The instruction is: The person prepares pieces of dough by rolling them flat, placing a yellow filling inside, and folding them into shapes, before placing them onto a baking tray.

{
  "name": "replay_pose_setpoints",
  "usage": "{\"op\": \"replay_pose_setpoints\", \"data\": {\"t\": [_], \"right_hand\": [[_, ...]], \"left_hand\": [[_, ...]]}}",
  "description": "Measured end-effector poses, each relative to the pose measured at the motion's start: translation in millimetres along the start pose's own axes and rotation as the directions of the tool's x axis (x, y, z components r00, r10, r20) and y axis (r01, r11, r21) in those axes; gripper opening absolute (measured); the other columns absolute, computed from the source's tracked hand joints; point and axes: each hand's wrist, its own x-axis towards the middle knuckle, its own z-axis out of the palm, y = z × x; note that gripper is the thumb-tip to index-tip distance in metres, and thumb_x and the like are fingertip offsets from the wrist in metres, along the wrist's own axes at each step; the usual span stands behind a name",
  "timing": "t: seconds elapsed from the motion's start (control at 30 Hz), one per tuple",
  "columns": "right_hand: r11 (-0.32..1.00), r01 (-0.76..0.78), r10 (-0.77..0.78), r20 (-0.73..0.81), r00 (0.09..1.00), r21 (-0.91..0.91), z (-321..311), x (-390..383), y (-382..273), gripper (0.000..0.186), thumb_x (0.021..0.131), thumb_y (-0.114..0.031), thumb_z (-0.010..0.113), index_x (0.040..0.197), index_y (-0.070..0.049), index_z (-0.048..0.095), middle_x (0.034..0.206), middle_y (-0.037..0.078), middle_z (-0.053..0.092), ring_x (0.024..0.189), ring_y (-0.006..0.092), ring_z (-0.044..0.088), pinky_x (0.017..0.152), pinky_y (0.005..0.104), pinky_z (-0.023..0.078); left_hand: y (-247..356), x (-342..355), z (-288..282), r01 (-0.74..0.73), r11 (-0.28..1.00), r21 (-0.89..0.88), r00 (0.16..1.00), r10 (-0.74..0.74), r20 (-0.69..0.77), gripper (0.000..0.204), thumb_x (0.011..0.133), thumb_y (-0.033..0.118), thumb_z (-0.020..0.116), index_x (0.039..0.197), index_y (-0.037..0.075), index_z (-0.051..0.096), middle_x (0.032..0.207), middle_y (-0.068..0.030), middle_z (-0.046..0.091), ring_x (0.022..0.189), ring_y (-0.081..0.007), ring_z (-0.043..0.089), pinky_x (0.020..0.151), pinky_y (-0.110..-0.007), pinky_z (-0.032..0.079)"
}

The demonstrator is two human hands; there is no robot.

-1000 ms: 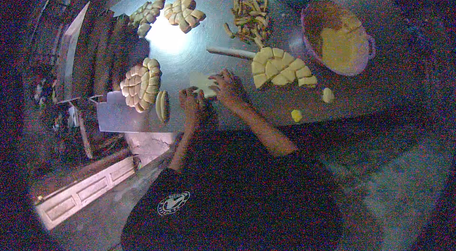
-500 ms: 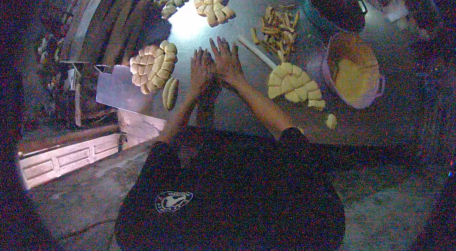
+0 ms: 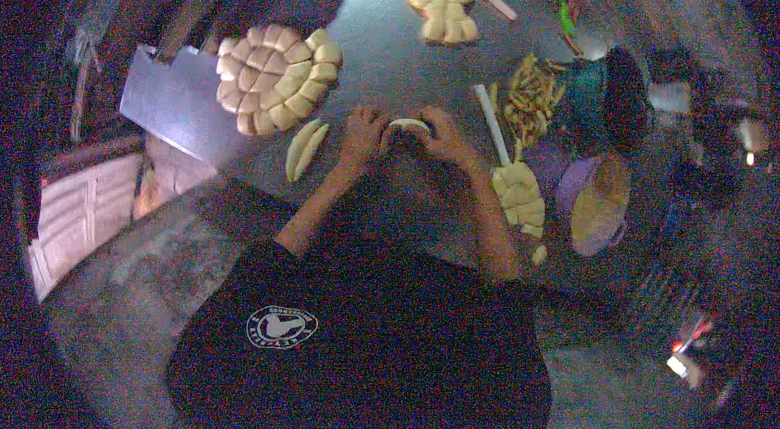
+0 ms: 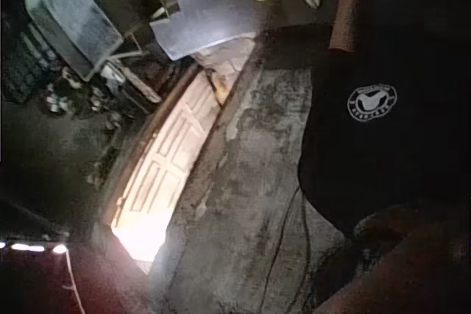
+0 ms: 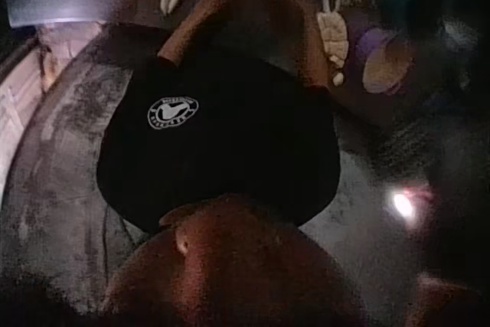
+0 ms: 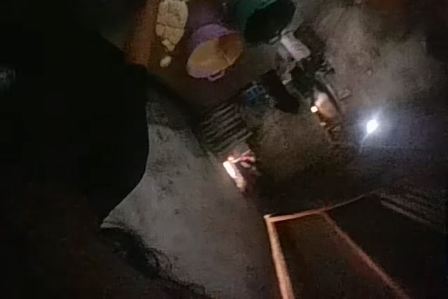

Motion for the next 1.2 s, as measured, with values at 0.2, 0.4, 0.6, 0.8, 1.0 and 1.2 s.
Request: {"op": "replay_pose_setpoints", "data": {"t": [0.2,0.4,0.6,0.8,1.0,1.2], "right_hand": [[0.906,-0.299,0.123,0.489,0.863,0.300,13,43,-58,0.031,0.102,-0.030,0.050,0.106,-0.002,0.063,0.087,0.001,0.056,0.082,0.0142,0.052,0.077,0.0288,0.044],[0.854,0.420,-0.513,0.363,0.778,0.308,55,82,-99,0.023,0.085,-0.003,0.068,0.107,-0.004,0.063,0.101,0.010,0.061,0.091,0.0250,0.062,0.082,0.0353,0.050],[0.947,0.310,-0.320,0.181,0.930,0.083,79,82,-108,0.032,0.080,-0.010,0.077,0.105,-0.006,0.058,0.091,0.010,0.063,0.084,0.0230,0.066,0.075,0.0341,0.052],[0.980,0.160,-0.177,0.158,0.971,0.117,73,89,-92,0.033,0.081,-0.014,0.077,0.109,-0.006,0.059,0.088,0.011,0.068,0.080,0.0203,0.067,0.073,0.0340,0.053],[0.940,0.330,-0.314,0.154,0.937,-0.089,118,116,-91,0.039,0.079,-0.027,0.078,0.109,-0.007,0.063,0.096,0.018,0.068,0.086,0.0331,0.067,0.077,0.0414,0.052],[0.936,0.352,-0.350,0.050,0.935,-0.027,115,110,-111,0.024,0.075,-0.016,0.079,0.091,-0.006,0.063,0.083,0.013,0.067,0.081,0.0288,0.066,0.072,0.0377,0.051]], "left_hand": [[5,-58,-69,0.460,0.727,-0.509,0.880,-0.448,0.157,0.016,0.091,0.017,0.062,0.097,0.003,0.063,0.092,-0.0135,0.063,0.085,-0.0354,0.059,0.074,-0.046,0.045],[9,-113,-104,0.435,0.885,-0.164,0.833,-0.465,-0.300,0.022,0.078,0.009,0.075,0.097,0.006,0.064,0.094,-0.0090,0.064,0.086,-0.0295,0.059,0.074,-0.043,0.046],[-7,-133,-89,0.682,0.691,-0.240,0.606,-0.718,-0.343,0.039,0.073,0.012,0.080,0.106,0.006,0.060,0.099,-0.0109,0.057,0.089,-0.0290,0.059,0.078,-0.040,0.049],[-18,-142,-111,0.529,0.824,-0.202,0.750,-0.566,-0.342,0.048,0.071,0.008,0.081,0.112,0.003,0.056,0.103,-0.0154,0.056,0.094,-0.0334,0.060,0.081,-0.041,0.051],[-34,-154,-104,0.453,0.891,0.020,0.844,-0.421,-0.331,0.048,0.068,0.003,0.080,0.110,-0.002,0.058,0.100,-0.0201,0.058,0.093,-0.0413,0.058,0.083,-0.047,0.048],[-69,-144,-69,0.565,0.821,-0.081,0.813,-0.571,-0.113,0.025,0.079,0.003,0.063,0.102,-0.003,0.057,0.094,-0.0224,0.059,0.088,-0.0425,0.060,0.075,-0.050,0.049]]}}
